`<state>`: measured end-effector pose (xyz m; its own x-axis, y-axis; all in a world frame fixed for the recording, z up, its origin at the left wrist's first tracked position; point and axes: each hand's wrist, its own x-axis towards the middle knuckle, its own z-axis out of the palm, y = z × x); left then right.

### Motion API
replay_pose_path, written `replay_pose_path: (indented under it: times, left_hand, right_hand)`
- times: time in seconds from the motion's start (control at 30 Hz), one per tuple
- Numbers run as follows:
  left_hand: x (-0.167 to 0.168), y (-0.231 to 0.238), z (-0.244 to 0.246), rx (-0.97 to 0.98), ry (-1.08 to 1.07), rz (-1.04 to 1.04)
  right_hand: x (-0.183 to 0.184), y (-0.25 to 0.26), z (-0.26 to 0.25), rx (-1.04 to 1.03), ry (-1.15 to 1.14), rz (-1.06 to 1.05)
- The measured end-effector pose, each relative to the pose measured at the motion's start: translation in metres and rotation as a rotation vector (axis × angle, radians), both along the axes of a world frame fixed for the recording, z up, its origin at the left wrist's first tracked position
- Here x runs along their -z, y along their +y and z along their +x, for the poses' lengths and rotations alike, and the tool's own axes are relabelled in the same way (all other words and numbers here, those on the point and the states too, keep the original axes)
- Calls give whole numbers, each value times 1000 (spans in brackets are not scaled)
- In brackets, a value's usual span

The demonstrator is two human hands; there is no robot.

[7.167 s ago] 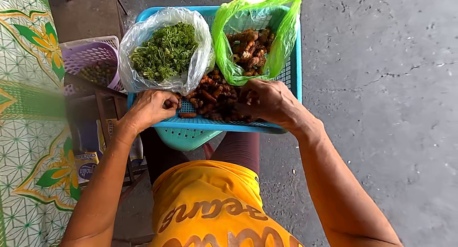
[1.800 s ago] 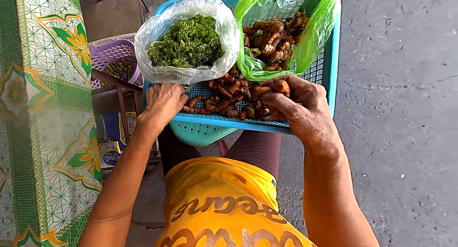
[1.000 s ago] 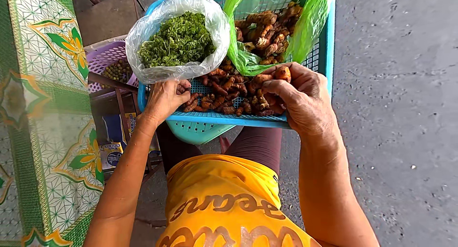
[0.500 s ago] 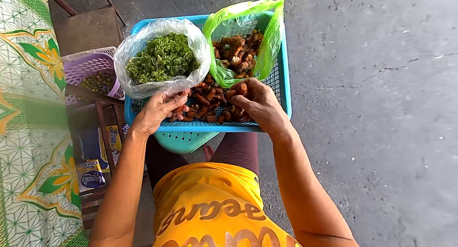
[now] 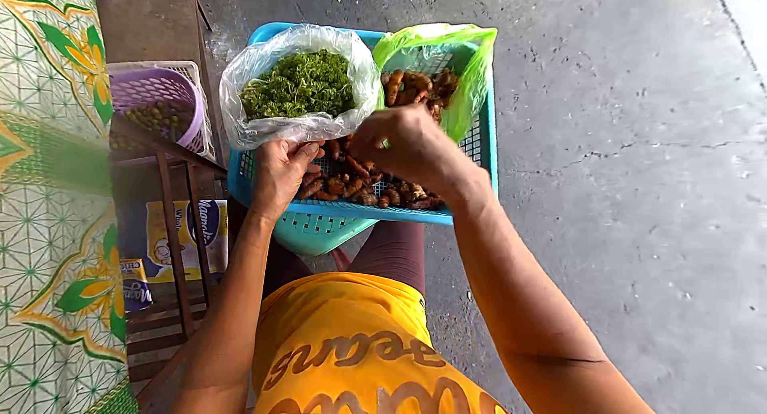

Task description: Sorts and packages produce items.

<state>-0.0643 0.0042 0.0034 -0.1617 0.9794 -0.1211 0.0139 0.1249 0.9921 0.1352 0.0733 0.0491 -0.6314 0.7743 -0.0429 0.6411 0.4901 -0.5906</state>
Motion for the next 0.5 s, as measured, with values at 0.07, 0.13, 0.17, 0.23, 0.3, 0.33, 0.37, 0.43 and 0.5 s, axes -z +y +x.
replay_pose_path:
  times: [0.07,0.13,0.17,0.23,0.3,0.33,0.37,0.43,0.5]
  left_hand:
    - [1,2,-1,-46,14,42]
    - [2,2,-1,-77,36,74]
    - [3,2,-1,-88,52,88]
    - [3,0,0,-111,87,105]
    - [6,-1,-1,-126,106,122]
    - [7,-1,-1,-128,113,134]
    - [7,0,-1,-129,122,142]
    - [7,0,-1,-124,97,142]
    - [6,0,0,-114,50,131]
  right_hand:
    - [29,-12,-26,-184,-66,-85]
    - [47,-20,-49,-247,-185,-82]
    - [54,-22,-58,-260,-228,-59]
    - [56,-26,-69,-267,-279,-59]
    - [53,-24,-73,-274,-312,-113]
    - [55,-21,-71,-282,-304,-136]
    - [59,-17,-68,-292,-298,-141]
    - [61,-12,-59,-297,-314,-162]
    - [59,-13,-44,-286,-271,-173]
